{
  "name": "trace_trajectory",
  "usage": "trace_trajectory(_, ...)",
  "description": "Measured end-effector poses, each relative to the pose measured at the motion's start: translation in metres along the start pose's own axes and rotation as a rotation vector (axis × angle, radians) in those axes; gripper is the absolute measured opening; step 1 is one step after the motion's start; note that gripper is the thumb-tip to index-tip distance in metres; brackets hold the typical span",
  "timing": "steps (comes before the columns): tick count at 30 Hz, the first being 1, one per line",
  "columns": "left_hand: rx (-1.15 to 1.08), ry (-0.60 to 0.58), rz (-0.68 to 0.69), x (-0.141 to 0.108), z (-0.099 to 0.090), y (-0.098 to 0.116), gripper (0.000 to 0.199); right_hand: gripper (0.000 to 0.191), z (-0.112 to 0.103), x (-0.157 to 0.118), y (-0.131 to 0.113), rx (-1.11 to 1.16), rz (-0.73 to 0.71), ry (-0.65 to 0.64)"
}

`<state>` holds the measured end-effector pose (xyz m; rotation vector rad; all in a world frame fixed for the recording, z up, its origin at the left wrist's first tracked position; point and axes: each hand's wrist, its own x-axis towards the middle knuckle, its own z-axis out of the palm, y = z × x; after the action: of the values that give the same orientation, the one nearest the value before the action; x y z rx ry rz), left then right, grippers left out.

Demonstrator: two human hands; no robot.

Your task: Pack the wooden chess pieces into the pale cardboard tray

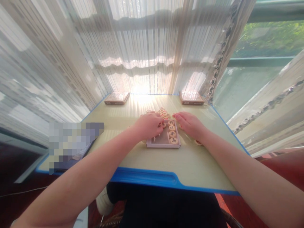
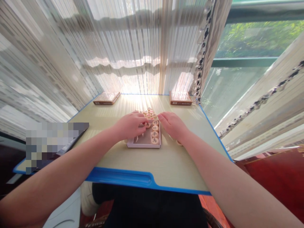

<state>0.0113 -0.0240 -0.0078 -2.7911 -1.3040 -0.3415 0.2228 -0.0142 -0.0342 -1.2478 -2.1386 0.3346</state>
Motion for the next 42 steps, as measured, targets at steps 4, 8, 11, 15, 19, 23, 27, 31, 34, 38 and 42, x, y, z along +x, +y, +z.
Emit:
trace_trajectory(4, 0.002, -0.031, 0.001, 0.0, -0.003, -0.001, 0.026, 0.04, -0.001, 0.0, -0.001, -0.026, 0.003, -0.006)
trace_trajectory(8, -0.019, -0.021, 0.01, 0.001, -0.002, -0.003, 0.027, 0.038, -0.003, -0.001, -0.003, -0.034, -0.004, -0.013)
trace_trajectory(11, -0.038, -0.018, 0.007, 0.002, 0.001, -0.003, 0.029, 0.037, -0.003, -0.001, -0.003, -0.037, -0.022, -0.022)
trace_trajectory(15, -0.063, -0.019, 0.018, 0.002, 0.004, -0.004, 0.03, 0.04, -0.004, 0.0, -0.003, -0.058, -0.029, -0.033)
trace_trajectory(19, -0.064, -0.005, 0.024, 0.001, 0.006, -0.005, 0.03, 0.04, -0.004, 0.001, -0.004, -0.059, -0.045, -0.048)
trace_trajectory(23, -0.054, -0.004, 0.023, 0.001, 0.007, -0.005, 0.03, 0.041, -0.004, 0.001, -0.005, -0.059, -0.056, -0.053)
trace_trajectory(27, -0.047, -0.007, 0.012, 0.001, 0.006, -0.005, 0.03, 0.041, -0.004, 0.001, -0.004, -0.06, -0.062, -0.052)
trace_trajectory(31, -0.059, -0.006, 0.004, 0.001, 0.006, -0.005, 0.03, 0.041, -0.004, 0.0, -0.005, -0.068, -0.059, -0.047)
trace_trajectory(34, -0.046, -0.01, -0.002, 0.0, 0.005, -0.005, 0.028, 0.041, -0.004, 0.001, -0.006, -0.071, -0.06, -0.05)
trace_trajectory(38, -0.028, -0.006, -0.017, -0.001, 0.004, -0.004, 0.029, 0.039, -0.004, 0.0, -0.006, -0.052, -0.038, -0.041)
trace_trajectory(42, -0.017, -0.012, -0.006, 0.0, 0.004, -0.004, 0.024, 0.033, -0.003, 0.0, -0.005, -0.014, 0.01, 0.018)
